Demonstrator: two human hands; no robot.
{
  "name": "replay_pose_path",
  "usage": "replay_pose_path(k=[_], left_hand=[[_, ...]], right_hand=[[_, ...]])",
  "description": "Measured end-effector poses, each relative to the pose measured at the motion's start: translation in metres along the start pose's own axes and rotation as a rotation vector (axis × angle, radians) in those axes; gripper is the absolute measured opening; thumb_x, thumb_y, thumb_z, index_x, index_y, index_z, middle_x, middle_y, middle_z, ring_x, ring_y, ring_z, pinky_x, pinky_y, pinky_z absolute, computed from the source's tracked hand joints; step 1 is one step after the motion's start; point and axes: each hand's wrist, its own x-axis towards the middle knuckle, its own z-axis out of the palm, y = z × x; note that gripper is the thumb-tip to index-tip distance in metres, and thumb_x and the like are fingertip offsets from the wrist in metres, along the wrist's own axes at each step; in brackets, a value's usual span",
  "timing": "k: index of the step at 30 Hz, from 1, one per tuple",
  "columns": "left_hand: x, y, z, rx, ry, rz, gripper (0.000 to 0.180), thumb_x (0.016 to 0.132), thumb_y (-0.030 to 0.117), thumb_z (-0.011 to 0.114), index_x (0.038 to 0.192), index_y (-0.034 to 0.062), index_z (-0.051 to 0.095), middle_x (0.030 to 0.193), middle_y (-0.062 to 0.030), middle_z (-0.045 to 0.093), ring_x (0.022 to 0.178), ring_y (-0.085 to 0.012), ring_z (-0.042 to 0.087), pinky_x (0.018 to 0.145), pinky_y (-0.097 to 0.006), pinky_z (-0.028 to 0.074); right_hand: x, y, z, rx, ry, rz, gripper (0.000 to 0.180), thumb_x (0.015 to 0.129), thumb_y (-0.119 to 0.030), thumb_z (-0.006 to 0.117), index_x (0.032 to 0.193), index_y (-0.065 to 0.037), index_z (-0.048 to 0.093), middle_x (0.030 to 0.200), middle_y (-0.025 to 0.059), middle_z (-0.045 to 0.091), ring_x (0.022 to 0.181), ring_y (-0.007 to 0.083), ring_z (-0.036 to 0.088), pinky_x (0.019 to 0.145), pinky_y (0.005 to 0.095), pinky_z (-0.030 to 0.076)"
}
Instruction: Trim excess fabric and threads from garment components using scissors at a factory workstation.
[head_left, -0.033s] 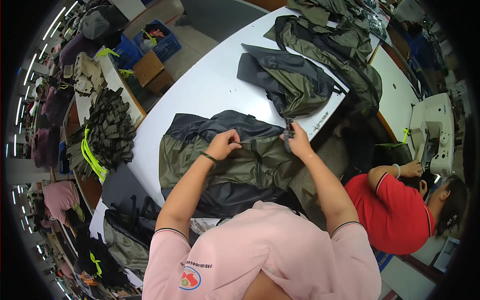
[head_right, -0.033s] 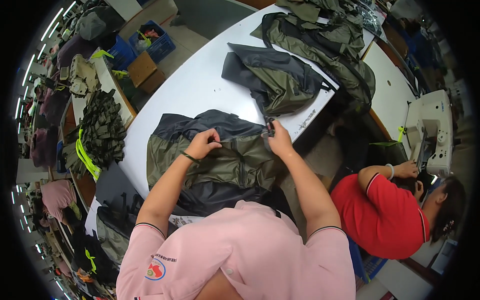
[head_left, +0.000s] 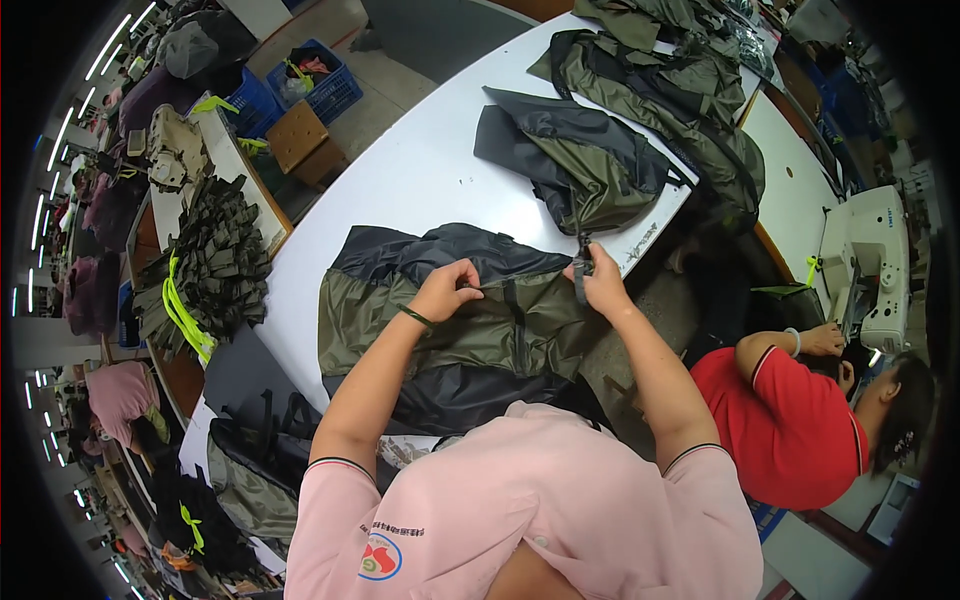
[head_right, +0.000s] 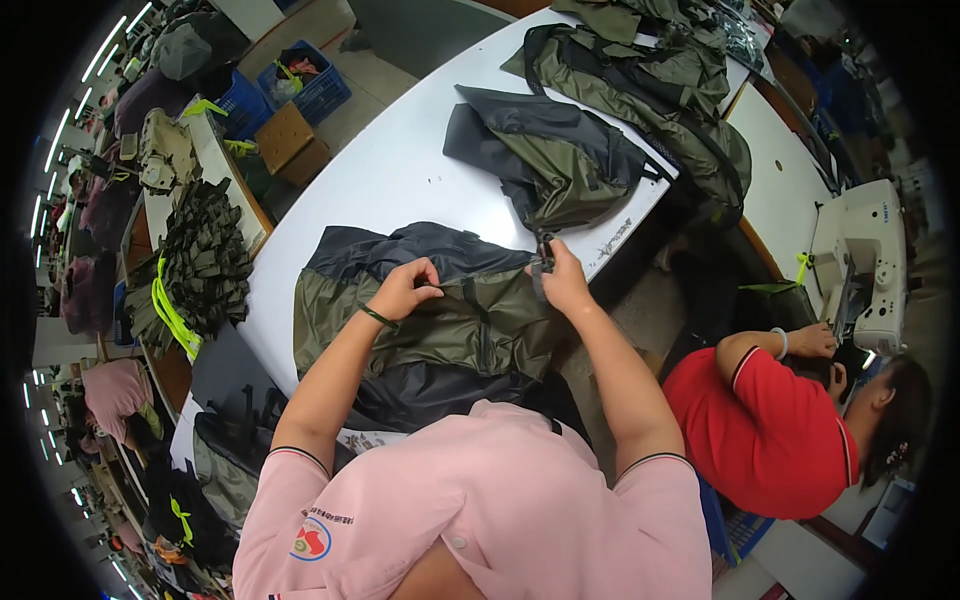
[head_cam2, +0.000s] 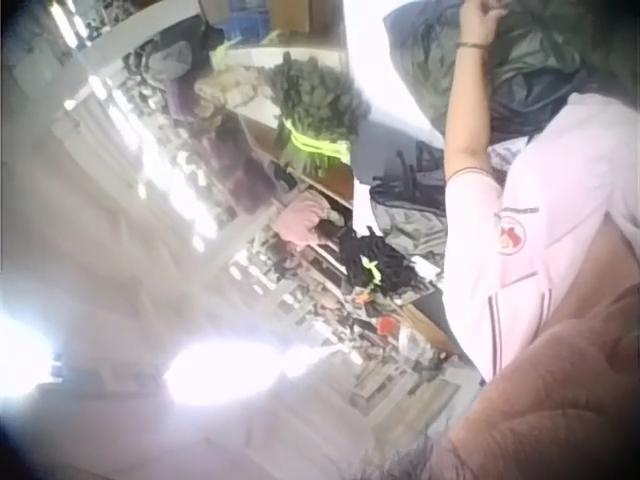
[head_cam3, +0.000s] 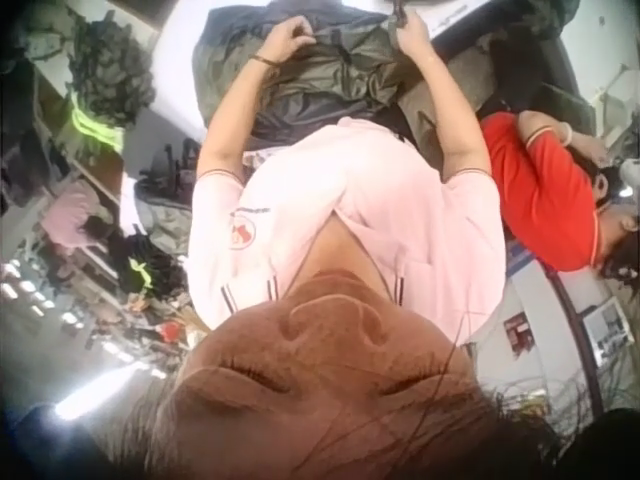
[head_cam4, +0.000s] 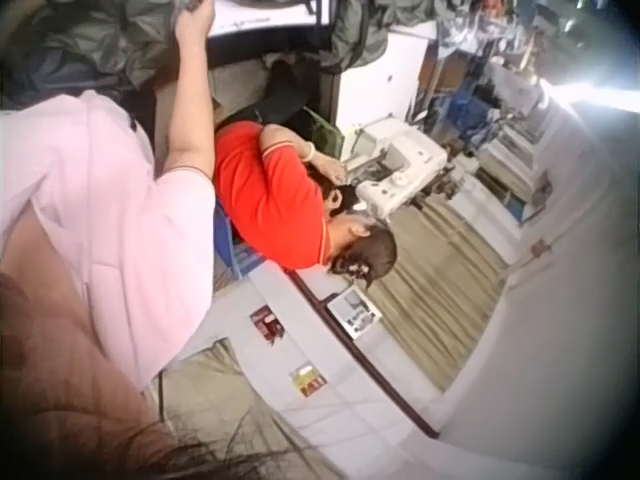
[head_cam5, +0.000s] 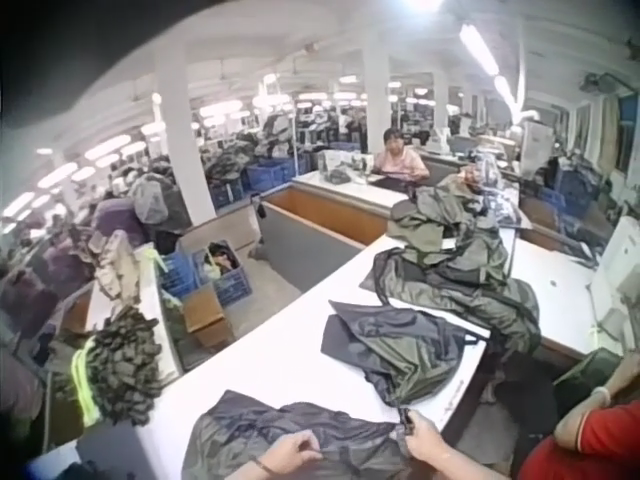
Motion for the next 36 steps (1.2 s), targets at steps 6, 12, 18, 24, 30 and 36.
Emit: replay_pose_path(k=[6, 12, 18, 24, 30, 36], left_hand=[[-0.014, 0.019, 0.009, -0.076, -0.008, 0.078, 0.02, 0.077, -0.001, 0.071, 0.084, 0.004, 0.054, 0.074, 0.0004, 0.055, 0.069, -0.0084, 0.05, 0.065, -0.025, 0.044], [-0.035, 0.04, 0.001, 0.057, 0.026, 0.19, 0.025, 0.075, 0.008, 0.076, 0.092, 0.0039, 0.057, 0.08, -0.0045, 0.06, 0.072, -0.0159, 0.056, 0.068, -0.029, 0.047], [-0.077, -0.034, -0.082, 0.698, 0.012, 0.194, 0.028, 0.072, 0.032, 0.076, 0.09, 0.0132, 0.066, 0.086, -0.0066, 0.066, 0.089, -0.028, 0.06, 0.078, -0.041, 0.047], [-0.074, -0.067, -0.091, 0.767, 0.311, 0.184, 0.022, 0.073, 0.012, 0.072, 0.094, 0.0119, 0.065, 0.093, -0.0092, 0.062, 0.095, -0.0321, 0.057, 0.083, -0.044, 0.045], [-0.03, -0.066, -0.073, 0.784, 0.399, 0.353, 0.023, 0.073, 0.008, 0.071, 0.094, 0.0135, 0.067, 0.101, -0.0058, 0.058, 0.102, -0.0287, 0.053, 0.085, -0.042, 0.042], [-0.008, -0.089, -0.087, 0.83, 0.243, 0.291, 0.006, 0.072, 0.011, 0.069, 0.075, 0.0112, 0.065, 0.087, -0.0059, 0.059, 0.094, -0.0271, 0.055, 0.083, -0.041, 0.042]], right_hand=[[-0.012, -0.041, -0.005, 0.09, -0.022, -0.035, 0.036, 0.073, -0.006, 0.076, 0.102, -0.003, 0.055, 0.09, 0.0123, 0.066, 0.087, 0.0281, 0.064, 0.079, 0.0356, 0.048], [-0.039, -0.107, 0.015, -0.213, -0.371, -0.163, 0.03, 0.075, -0.005, 0.076, 0.095, -0.002, 0.054, 0.089, 0.0102, 0.066, 0.081, 0.0225, 0.063, 0.075, 0.0312, 0.048], [-0.058, -0.11, -0.01, 0.104, -0.367, -0.114, 0.028, 0.076, -0.005, 0.073, 0.092, -0.002, 0.051, 0.081, 0.0079, 0.06, 0.076, 0.016, 0.055, 0.073, 0.03, 0.046], [-0.062, -0.092, -0.023, 0.083, -0.325, -0.086, 0.026, 0.076, -0.006, 0.074, 0.089, -0.003, 0.053, 0.082, 0.0048, 0.058, 0.076, 0.0134, 0.052, 0.073, 0.0282, 0.045], [-0.071, -0.09, -0.018, 0.071, -0.332, -0.048, 0.025, 0.076, -0.006, 0.075, 0.089, -0.004, 0.054, 0.08, 0.0033, 0.058, 0.075, 0.0123, 0.052, 0.071, 0.0271, 0.045], [-0.072, -0.073, -0.032, 0.048, -0.27, -0.003, 0.025, 0.075, -0.006, 0.075, 0.088, -0.003, 0.054, 0.079, 0.0032, 0.057, 0.074, 0.0118, 0.051, 0.07, 0.0274, 0.045]])
